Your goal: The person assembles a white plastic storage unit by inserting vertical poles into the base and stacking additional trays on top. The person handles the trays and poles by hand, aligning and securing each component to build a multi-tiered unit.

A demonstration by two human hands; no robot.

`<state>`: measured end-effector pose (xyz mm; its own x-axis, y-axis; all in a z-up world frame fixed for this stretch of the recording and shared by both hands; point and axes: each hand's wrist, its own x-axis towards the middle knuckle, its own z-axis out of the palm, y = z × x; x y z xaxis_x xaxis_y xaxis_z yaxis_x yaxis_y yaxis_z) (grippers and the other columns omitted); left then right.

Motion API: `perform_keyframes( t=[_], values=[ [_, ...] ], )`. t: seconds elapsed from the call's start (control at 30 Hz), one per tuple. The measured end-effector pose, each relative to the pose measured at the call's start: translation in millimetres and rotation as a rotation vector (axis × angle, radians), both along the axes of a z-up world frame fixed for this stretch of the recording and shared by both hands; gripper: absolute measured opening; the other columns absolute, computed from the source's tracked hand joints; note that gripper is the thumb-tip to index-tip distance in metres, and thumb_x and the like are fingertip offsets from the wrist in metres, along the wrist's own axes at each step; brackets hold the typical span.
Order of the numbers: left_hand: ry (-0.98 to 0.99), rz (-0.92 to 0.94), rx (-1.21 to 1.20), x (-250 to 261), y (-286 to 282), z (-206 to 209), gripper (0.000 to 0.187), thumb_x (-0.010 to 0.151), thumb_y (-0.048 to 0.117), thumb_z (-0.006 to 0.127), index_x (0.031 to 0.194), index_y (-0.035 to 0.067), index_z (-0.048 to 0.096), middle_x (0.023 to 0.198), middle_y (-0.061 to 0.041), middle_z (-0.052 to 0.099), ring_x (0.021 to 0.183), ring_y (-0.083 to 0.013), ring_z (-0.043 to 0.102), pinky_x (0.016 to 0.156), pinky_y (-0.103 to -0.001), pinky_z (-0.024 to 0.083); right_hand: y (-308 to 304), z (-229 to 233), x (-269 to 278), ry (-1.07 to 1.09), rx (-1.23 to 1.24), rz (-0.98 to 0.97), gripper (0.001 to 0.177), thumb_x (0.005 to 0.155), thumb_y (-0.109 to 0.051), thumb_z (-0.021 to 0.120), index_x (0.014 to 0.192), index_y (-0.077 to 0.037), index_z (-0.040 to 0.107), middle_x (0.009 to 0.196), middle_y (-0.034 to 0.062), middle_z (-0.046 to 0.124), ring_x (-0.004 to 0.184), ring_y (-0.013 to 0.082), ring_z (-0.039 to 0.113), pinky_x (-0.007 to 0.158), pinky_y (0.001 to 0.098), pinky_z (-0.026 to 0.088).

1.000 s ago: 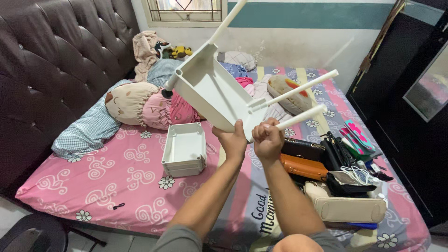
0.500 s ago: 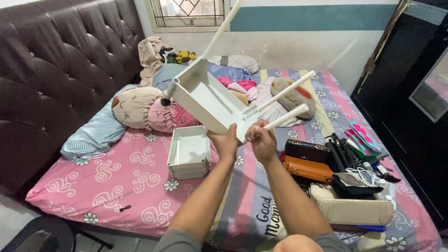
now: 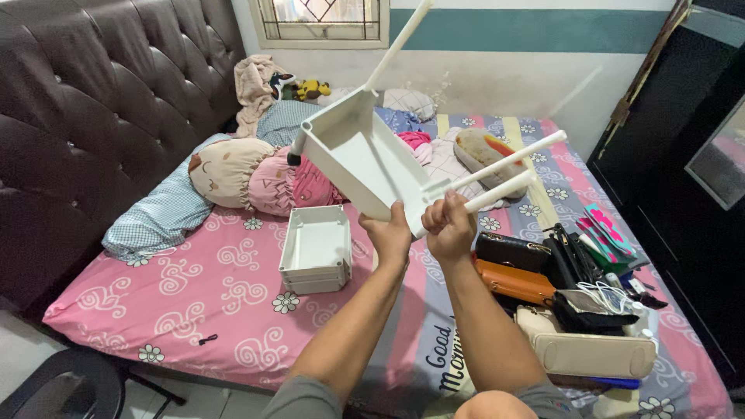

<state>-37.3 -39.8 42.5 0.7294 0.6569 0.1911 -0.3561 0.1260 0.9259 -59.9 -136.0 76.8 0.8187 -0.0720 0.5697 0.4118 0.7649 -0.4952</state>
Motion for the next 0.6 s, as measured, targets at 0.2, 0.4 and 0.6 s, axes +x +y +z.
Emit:
perform_keyframes(
  t=[0.2,0.4,0.6],
  values=[
    [-0.030,0.029,0.058,7.5,1.8,-16.7,0.076,0.084,0.027,0.075,0.134,-0.013,0.033,0.126,-0.028,0.054,0.114,-0.0335,0.060,0.099,-0.040,0.048,9.3,-20.8,12.2,0.069,0.108,-0.134,0.038,0.103,-0.019,0.051,0.069,-0.012,0.036,0.053,-0.0018,0.027,0.043,0.0122,0.024,0.043,0.0318,0.022],
    [0.035,-0.070,-0.205,25.3,16.7,-29.9,0.074,0.087,0.029,0.073,0.132,-0.012,0.032,0.127,-0.026,0.056,0.116,-0.0302,0.060,0.101,-0.039,0.048,21.4,-37.6,30.3,0.017,-0.544,-0.498,0.040,0.096,-0.023,0.068,0.123,-0.007,0.043,0.107,0.0085,0.050,0.097,0.0176,0.052,0.081,0.0351,0.049],
    [0.100,-0.146,-0.330,50.5,12.3,-32.1,0.089,0.087,0.033,0.075,0.140,-0.009,0.018,0.130,-0.030,0.050,0.113,-0.0342,0.051,0.098,-0.046,0.042,51.8,-64.8,33.6,0.699,-0.766,-0.582,0.102,0.082,-0.030,0.090,0.153,-0.015,0.019,0.141,0.0214,0.030,0.130,0.0321,0.037,0.097,0.0439,0.046]
  ],
)
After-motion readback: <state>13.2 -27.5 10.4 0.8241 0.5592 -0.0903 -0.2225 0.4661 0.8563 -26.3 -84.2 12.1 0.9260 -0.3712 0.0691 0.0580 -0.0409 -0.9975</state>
